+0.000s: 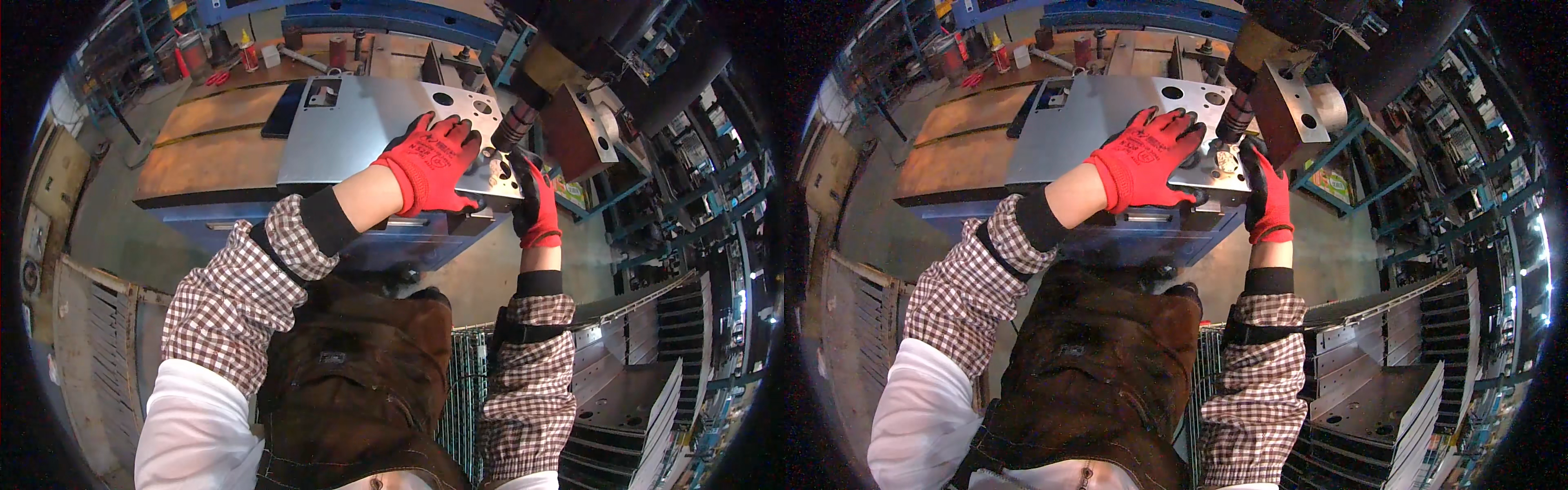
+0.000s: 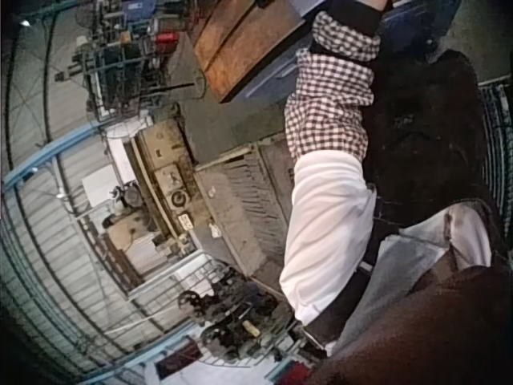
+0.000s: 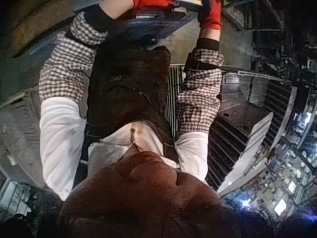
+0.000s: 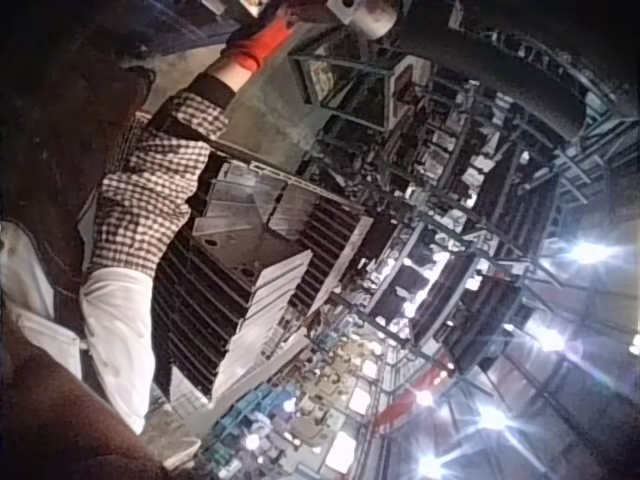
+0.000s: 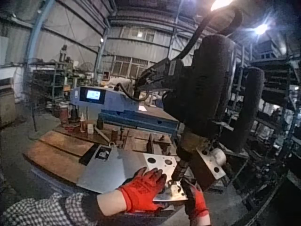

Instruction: Using a machine to drill holes into a flat metal plate.

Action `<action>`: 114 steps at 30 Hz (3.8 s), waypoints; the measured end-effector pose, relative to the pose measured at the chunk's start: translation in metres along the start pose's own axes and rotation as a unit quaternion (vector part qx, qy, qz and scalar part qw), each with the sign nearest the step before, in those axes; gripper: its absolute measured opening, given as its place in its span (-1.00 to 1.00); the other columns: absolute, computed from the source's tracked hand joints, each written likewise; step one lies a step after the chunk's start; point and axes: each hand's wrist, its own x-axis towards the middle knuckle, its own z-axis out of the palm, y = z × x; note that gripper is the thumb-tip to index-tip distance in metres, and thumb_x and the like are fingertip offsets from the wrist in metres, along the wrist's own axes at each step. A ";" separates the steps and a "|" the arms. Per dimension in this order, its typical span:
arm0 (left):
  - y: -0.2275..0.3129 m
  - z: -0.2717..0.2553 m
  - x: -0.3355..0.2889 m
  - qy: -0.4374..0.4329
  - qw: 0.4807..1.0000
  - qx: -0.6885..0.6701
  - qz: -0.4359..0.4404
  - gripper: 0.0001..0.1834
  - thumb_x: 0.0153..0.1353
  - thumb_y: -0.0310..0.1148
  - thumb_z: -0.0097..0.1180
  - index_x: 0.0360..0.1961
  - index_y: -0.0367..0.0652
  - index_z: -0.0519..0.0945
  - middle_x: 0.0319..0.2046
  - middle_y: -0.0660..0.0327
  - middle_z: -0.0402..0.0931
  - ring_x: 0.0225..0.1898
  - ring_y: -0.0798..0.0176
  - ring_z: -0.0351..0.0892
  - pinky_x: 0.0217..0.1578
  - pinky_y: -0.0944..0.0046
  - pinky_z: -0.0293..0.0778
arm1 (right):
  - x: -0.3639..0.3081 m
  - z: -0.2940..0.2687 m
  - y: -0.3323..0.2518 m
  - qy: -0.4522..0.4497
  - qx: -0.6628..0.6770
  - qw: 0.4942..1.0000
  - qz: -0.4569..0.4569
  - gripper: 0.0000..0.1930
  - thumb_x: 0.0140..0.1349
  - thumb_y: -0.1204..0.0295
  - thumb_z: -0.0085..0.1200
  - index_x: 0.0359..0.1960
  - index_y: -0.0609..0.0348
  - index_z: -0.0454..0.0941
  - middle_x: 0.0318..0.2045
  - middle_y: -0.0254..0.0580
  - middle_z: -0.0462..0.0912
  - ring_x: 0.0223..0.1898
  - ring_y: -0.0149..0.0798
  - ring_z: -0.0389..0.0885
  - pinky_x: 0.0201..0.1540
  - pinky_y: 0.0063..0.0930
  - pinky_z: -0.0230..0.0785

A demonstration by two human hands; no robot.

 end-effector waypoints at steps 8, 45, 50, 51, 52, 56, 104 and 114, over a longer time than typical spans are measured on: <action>-0.001 0.001 0.001 0.000 1.000 0.008 0.002 0.05 0.08 0.33 0.19 0.42 -0.22 0.26 0.36 -0.16 0.26 0.46 -0.12 0.14 0.43 -0.25 -0.01 | 0.001 0.002 -0.001 0.013 0.024 0.999 0.019 -0.58 0.27 0.18 0.30 0.02 0.24 0.67 -0.09 -0.26 0.68 -0.18 -0.38 0.60 -0.16 -0.43 0.42; -0.003 -0.003 -0.002 0.010 1.000 -0.013 0.007 0.02 0.07 0.26 0.22 0.35 -0.33 0.32 0.31 -0.18 0.32 0.42 -0.14 0.21 0.40 -0.27 0.04 | 0.054 -0.067 -0.160 0.147 0.041 0.979 -0.136 -0.51 0.56 0.14 -0.20 0.32 0.20 0.42 0.22 -0.16 0.55 0.18 -0.23 0.57 0.25 -0.30 0.38; -0.006 0.001 -0.003 0.020 1.000 -0.014 0.014 0.02 0.06 0.26 0.24 0.35 -0.32 0.31 0.30 -0.17 0.32 0.42 -0.14 0.20 0.39 -0.27 0.05 | 0.082 -0.050 -0.231 0.096 -0.077 0.959 -0.256 -0.46 0.58 0.09 -0.25 0.39 0.21 0.32 0.32 -0.12 0.46 0.29 -0.22 0.48 0.30 -0.30 0.36; -0.005 0.001 -0.002 0.022 1.000 -0.014 0.013 0.03 0.05 0.26 0.24 0.35 -0.32 0.31 0.30 -0.17 0.32 0.43 -0.14 0.20 0.39 -0.27 0.05 | 0.087 -0.050 -0.237 0.091 -0.089 0.956 -0.264 -0.46 0.58 0.11 -0.25 0.40 0.21 0.30 0.34 -0.11 0.44 0.31 -0.22 0.45 0.34 -0.29 0.31; -0.004 0.002 -0.001 0.023 1.000 -0.015 0.012 0.03 0.05 0.26 0.24 0.35 -0.32 0.31 0.30 -0.16 0.33 0.43 -0.14 0.20 0.39 -0.27 0.05 | 0.091 -0.048 -0.241 0.084 -0.087 0.955 -0.270 -0.46 0.57 0.12 -0.25 0.42 0.22 0.29 0.35 -0.11 0.42 0.33 -0.22 0.43 0.37 -0.30 0.27; -0.004 0.005 -0.001 0.038 0.999 -0.017 0.016 0.05 0.03 0.27 0.25 0.35 -0.31 0.30 0.29 -0.17 0.33 0.43 -0.15 0.19 0.39 -0.29 0.05 | 0.105 -0.054 -0.237 0.070 -0.160 0.925 -0.339 -0.45 0.56 0.19 -0.21 0.45 0.23 0.24 0.37 -0.11 0.40 0.36 -0.24 0.37 0.39 -0.32 0.21; -0.013 0.018 -0.006 0.068 0.997 -0.019 0.012 0.01 0.05 0.32 0.21 0.28 -0.35 0.38 0.27 -0.16 0.35 0.40 -0.15 0.22 0.37 -0.29 0.05 | 0.128 -0.028 -0.252 0.158 0.007 0.970 -0.187 -0.64 0.41 0.34 0.16 0.17 0.22 0.60 -0.05 -0.20 0.70 -0.11 -0.33 0.68 -0.02 -0.43 0.52; 0.007 -0.002 0.008 -0.025 1.000 0.002 -0.014 0.09 -0.02 0.34 0.26 0.29 -0.40 0.34 0.26 -0.20 0.33 0.36 -0.19 0.24 0.35 -0.33 0.07 | 0.131 -0.028 -0.264 -0.030 -0.145 0.934 -0.325 -0.57 0.42 0.39 0.07 0.29 0.18 0.49 0.00 -0.22 0.67 -0.08 -0.33 0.66 -0.01 -0.41 0.55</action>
